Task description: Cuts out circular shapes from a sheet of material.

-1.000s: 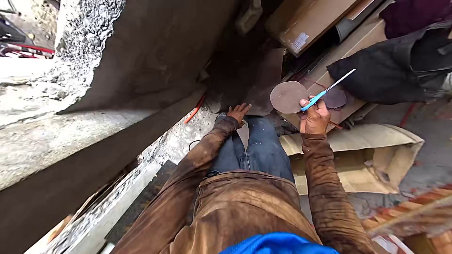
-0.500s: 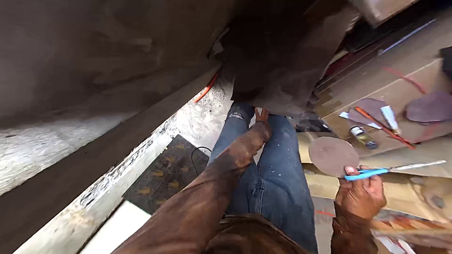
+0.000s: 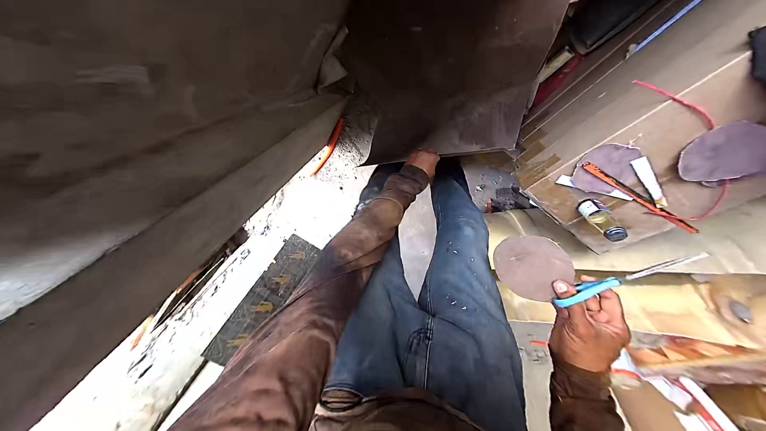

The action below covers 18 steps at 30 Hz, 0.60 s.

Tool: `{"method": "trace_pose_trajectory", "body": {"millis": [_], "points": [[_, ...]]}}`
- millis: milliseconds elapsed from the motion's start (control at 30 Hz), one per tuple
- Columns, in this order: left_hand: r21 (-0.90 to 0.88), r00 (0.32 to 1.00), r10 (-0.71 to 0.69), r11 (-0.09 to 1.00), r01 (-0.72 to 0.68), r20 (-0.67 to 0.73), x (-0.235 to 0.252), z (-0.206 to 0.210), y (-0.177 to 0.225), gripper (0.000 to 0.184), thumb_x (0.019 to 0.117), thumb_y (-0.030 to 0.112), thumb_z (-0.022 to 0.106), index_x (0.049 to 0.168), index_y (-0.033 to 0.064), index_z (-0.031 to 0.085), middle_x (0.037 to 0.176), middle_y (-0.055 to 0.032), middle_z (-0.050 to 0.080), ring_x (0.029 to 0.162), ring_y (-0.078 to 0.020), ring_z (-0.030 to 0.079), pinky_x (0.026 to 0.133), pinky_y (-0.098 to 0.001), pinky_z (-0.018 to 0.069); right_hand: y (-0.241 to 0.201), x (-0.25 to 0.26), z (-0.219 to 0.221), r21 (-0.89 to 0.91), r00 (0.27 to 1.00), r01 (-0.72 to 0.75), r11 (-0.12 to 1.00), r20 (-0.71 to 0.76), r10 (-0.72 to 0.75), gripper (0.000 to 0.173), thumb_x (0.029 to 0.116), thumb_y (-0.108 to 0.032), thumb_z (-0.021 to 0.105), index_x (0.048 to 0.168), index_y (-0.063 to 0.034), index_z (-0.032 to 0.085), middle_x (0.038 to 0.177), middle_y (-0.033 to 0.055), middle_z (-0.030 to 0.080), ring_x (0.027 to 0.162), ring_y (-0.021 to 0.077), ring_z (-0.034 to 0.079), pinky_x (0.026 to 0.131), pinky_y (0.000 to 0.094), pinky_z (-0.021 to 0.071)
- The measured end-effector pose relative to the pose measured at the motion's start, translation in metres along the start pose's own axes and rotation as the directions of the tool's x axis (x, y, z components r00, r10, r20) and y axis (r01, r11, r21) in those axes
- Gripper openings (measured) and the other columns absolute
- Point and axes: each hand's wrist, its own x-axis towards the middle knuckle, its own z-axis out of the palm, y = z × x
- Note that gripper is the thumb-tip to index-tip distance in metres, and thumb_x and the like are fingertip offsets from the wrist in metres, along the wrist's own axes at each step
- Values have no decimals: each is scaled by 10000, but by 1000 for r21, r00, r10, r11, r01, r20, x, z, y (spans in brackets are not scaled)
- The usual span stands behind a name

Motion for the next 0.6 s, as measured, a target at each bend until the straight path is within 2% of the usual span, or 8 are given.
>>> {"method": "trace_pose_trajectory", "body": {"millis": [100, 200, 300, 367, 400, 433, 500, 600], "points": [[-140, 941, 146, 971, -196, -304, -39, -82, -20, 171, 960, 85, 661, 1070, 19, 773, 1155, -183, 716, 1091, -337, 691, 1002, -521, 534, -29, 9, 23, 10, 986, 107, 994, 129, -107, 405, 851, 26, 701, 1216, -22, 530, 904, -77, 722, 799, 50, 708, 730, 256, 627], [-286, 783, 211, 850, -443, -585, -95, -156, -29, 155, 847, 3, 758, 1002, 7, 767, 1058, -134, 753, 994, -221, 726, 948, -433, 588, -77, 23, 53, -30, 918, 325, 945, 250, -308, 454, 838, -26, 754, 1224, 68, 536, 961, -17, 724, 843, 61, 708, 789, 270, 628], [-336, 726, 243, 762, -553, -643, -158, -227, -26, 434, 812, -48, 762, 1228, -35, 641, 1151, -149, 715, 1044, -207, 704, 962, -415, 583, -137, 48, 84, -67, 807, 540, 839, 326, -493, 505, 838, -95, 788, 1232, 104, 544, 975, 60, 726, 858, 85, 714, 804, 288, 629], [-367, 749, 214, 767, -526, -627, -194, -264, -22, 758, 805, -16, 769, 1484, 24, 437, 1050, -152, 722, 919, -214, 713, 872, -425, 602, -180, 69, 104, -73, 735, 621, 780, 400, -548, 521, 833, -125, 795, 1253, 66, 553, 1017, 91, 713, 905, 118, 709, 828, 327, 620], [-373, 751, 220, 760, -533, -623, -206, -277, -24, 836, 813, 7, 773, 1548, 54, 377, 1031, -153, 725, 890, -214, 714, 860, -424, 603, -203, 78, 116, -77, 710, 636, 768, 449, -543, 529, 839, -131, 802, 1278, 38, 558, 1055, 102, 710, 937, 140, 707, 850, 352, 616], [-373, 736, 236, 740, -559, -634, -215, -286, -27, 781, 826, 22, 765, 1531, 49, 430, 1088, -150, 727, 938, -200, 712, 897, -407, 594, -223, 86, 129, -80, 686, 648, 757, 495, -534, 526, 849, -134, 804, 1293, 18, 565, 1087, 115, 711, 958, 161, 709, 863, 373, 613], [-377, 697, 271, 684, -625, -664, -233, -296, -32, 484, 870, 27, 737, 1342, -8, 631, 1216, -124, 718, 1085, -157, 698, 998, -363, 570, -250, 102, 158, -12, 631, 663, 748, 547, -551, 506, 841, -102, 804, 1277, 27, 582, 1135, 137, 707, 990, 188, 711, 890, 380, 612], [-467, 674, 215, 574, -673, -707, -252, -301, -34, 332, 869, 5, 726, 1197, -34, 688, 1115, -100, 738, 997, -130, 709, 916, -338, 600, -271, 118, 196, 187, 554, 630, 754, 572, -605, 455, 848, -36, 779, 1251, 32, 579, 1166, 122, 712, 990, 185, 720, 875, 352, 623]]}}
